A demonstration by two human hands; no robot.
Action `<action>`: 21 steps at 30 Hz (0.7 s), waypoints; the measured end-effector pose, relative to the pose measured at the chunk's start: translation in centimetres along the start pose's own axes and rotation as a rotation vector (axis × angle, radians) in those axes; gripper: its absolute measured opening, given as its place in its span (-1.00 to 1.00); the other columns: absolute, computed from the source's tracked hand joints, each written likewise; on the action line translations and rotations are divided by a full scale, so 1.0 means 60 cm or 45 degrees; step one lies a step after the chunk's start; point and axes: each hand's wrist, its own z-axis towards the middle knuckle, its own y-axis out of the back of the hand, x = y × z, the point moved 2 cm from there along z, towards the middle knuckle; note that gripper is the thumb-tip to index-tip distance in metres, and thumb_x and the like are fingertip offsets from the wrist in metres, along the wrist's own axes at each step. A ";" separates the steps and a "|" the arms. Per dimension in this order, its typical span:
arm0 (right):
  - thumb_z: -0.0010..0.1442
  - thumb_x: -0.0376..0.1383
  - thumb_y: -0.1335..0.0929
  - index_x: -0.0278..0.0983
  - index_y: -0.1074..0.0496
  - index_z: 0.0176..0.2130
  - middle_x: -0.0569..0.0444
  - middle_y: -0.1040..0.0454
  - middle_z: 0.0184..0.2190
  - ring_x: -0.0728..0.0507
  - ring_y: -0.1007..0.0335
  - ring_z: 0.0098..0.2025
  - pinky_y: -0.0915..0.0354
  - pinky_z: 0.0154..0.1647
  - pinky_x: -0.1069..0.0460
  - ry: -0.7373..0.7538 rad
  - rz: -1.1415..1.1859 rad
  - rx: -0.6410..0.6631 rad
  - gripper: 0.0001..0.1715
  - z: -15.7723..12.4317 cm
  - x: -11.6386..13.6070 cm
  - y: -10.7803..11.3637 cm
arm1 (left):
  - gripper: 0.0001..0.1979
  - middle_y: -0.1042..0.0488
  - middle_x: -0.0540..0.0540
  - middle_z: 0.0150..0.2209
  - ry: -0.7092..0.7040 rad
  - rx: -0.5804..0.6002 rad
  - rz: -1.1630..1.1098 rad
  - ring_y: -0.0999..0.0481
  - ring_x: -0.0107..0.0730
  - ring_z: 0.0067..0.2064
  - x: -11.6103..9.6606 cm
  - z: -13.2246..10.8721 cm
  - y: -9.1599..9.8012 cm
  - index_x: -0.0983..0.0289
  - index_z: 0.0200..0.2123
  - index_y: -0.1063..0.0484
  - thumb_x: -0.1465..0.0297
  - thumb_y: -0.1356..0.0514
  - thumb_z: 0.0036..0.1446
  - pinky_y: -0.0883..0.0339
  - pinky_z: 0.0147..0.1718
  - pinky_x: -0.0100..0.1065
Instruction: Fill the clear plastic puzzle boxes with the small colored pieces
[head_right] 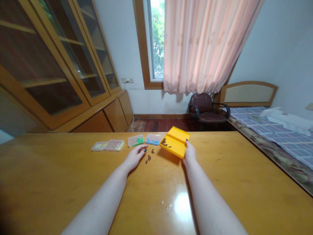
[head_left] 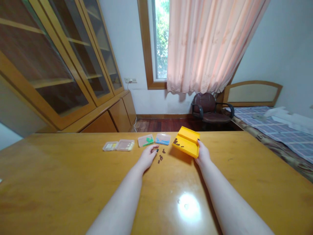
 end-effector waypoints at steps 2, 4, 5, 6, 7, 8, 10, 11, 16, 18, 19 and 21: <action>0.11 -0.34 -0.22 -0.35 -0.37 -0.21 -0.01 -0.53 -0.36 -0.17 -0.49 -0.34 -0.41 -0.24 -0.13 0.013 0.003 -0.033 -0.76 -0.006 0.001 -0.003 | -0.69 -0.43 0.10 -0.08 -0.122 0.011 0.137 -0.37 -0.36 -0.02 0.004 0.005 0.000 0.28 -0.13 -0.40 0.52 0.00 0.07 -0.18 0.04 -0.26; 0.11 -0.35 -0.22 -0.36 -0.38 -0.22 -0.01 -0.53 -0.37 -0.18 -0.49 -0.36 -0.41 -0.24 -0.14 0.027 -0.002 -0.070 -0.76 -0.011 0.001 -0.005 | -0.67 -0.43 0.07 -0.09 -0.225 0.037 0.300 -0.34 -0.35 -0.01 0.002 0.008 -0.007 0.23 -0.14 -0.43 0.54 0.00 0.07 -0.15 0.05 -0.25; 0.11 -0.35 -0.22 -0.37 -0.38 -0.22 -0.01 -0.53 -0.38 -0.19 -0.49 -0.36 -0.41 -0.25 -0.14 0.032 -0.003 -0.079 -0.76 -0.012 0.001 -0.005 | -0.65 -0.42 0.05 -0.06 -0.255 0.056 0.378 -0.32 -0.33 0.00 0.001 0.008 -0.012 0.19 -0.12 -0.43 0.54 0.00 0.07 -0.14 0.04 -0.23; 0.11 -0.35 -0.23 -0.37 -0.38 -0.22 -0.02 -0.53 -0.37 -0.19 -0.49 -0.36 -0.41 -0.25 -0.15 0.033 -0.005 -0.075 -0.76 -0.012 0.000 -0.005 | -0.63 -0.40 0.02 -0.02 -0.269 0.076 0.451 -0.30 -0.31 0.01 -0.001 0.008 -0.016 0.14 -0.10 -0.42 0.55 0.00 0.07 -0.13 0.04 -0.21; 0.11 -0.35 -0.23 -0.37 -0.38 -0.22 -0.02 -0.53 -0.36 -0.20 -0.49 -0.35 -0.41 -0.25 -0.15 0.031 -0.006 -0.062 -0.76 -0.011 -0.001 -0.004 | -0.60 -0.37 0.00 0.02 -0.275 0.100 0.517 -0.28 -0.29 0.03 -0.002 0.007 -0.021 0.10 -0.08 -0.41 0.55 -0.01 0.06 -0.12 0.04 -0.19; 0.11 -0.35 -0.23 -0.37 -0.38 -0.22 -0.02 -0.53 -0.36 -0.20 -0.49 -0.35 -0.41 -0.25 -0.15 0.029 -0.007 -0.050 -0.76 -0.009 -0.002 -0.003 | -0.58 -0.34 -0.02 0.05 -0.271 0.121 0.571 -0.27 -0.27 0.04 -0.002 0.006 -0.025 0.07 -0.07 -0.40 0.55 -0.01 0.05 -0.11 0.03 -0.17; 0.11 -0.34 -0.23 -0.35 -0.38 -0.22 -0.02 -0.53 -0.34 -0.21 -0.49 -0.33 -0.41 -0.25 -0.16 0.025 -0.013 -0.027 -0.76 -0.002 -0.005 0.001 | -0.56 -0.34 -0.04 0.06 -0.245 0.137 0.637 -0.26 -0.25 0.03 -0.002 0.003 -0.029 0.06 -0.06 -0.40 0.57 -0.02 0.03 -0.11 0.02 -0.17; 0.11 -0.33 -0.23 -0.35 -0.38 -0.22 -0.02 -0.53 -0.33 -0.21 -0.49 -0.32 -0.41 -0.24 -0.15 0.023 -0.017 -0.012 -0.76 0.001 -0.007 0.003 | -0.55 -0.36 -0.04 0.04 -0.232 0.135 0.648 -0.27 -0.26 0.02 -0.001 0.003 -0.030 0.08 -0.07 -0.40 0.58 -0.02 0.02 -0.11 0.02 -0.19; 0.08 -0.30 -0.26 -0.34 -0.38 -0.21 -0.04 -0.52 -0.29 -0.22 -0.48 -0.27 -0.40 -0.21 -0.16 0.016 -0.046 0.070 -0.75 0.011 -0.013 0.007 | -0.65 -0.49 -0.01 -0.16 -0.212 0.071 0.630 -0.34 -0.32 -0.08 -0.008 0.005 -0.023 0.16 -0.18 -0.47 0.55 -0.01 0.04 -0.15 -0.05 -0.30; 0.07 -0.30 -0.26 -0.34 -0.38 -0.22 -0.04 -0.52 -0.28 -0.22 -0.48 -0.27 -0.40 -0.21 -0.16 0.023 -0.050 0.057 -0.75 0.011 -0.014 0.008 | -0.68 -0.49 0.01 -0.17 -0.207 0.013 0.646 -0.34 -0.31 -0.09 -0.011 0.007 -0.021 0.17 -0.18 -0.46 0.52 -0.01 0.07 -0.16 -0.07 -0.30; 0.07 -0.30 -0.26 -0.33 -0.38 -0.22 -0.04 -0.52 -0.28 -0.22 -0.48 -0.27 -0.40 -0.21 -0.16 0.028 -0.053 0.051 -0.75 0.011 -0.015 0.009 | -0.69 -0.48 0.01 -0.16 -0.207 -0.008 0.661 -0.34 -0.30 -0.09 -0.012 0.007 -0.020 0.16 -0.16 -0.46 0.50 -0.02 0.08 -0.16 -0.08 -0.29; 0.05 -0.30 -0.27 -0.34 -0.38 -0.24 -0.05 -0.52 -0.30 -0.23 -0.48 -0.28 -0.40 -0.23 -0.16 0.077 -0.068 0.057 -0.76 0.013 -0.016 0.011 | -0.71 -0.47 0.01 -0.13 -0.201 -0.023 0.691 -0.32 -0.28 -0.07 -0.013 0.007 -0.020 0.13 -0.15 -0.45 0.46 -0.05 0.09 -0.15 -0.08 -0.28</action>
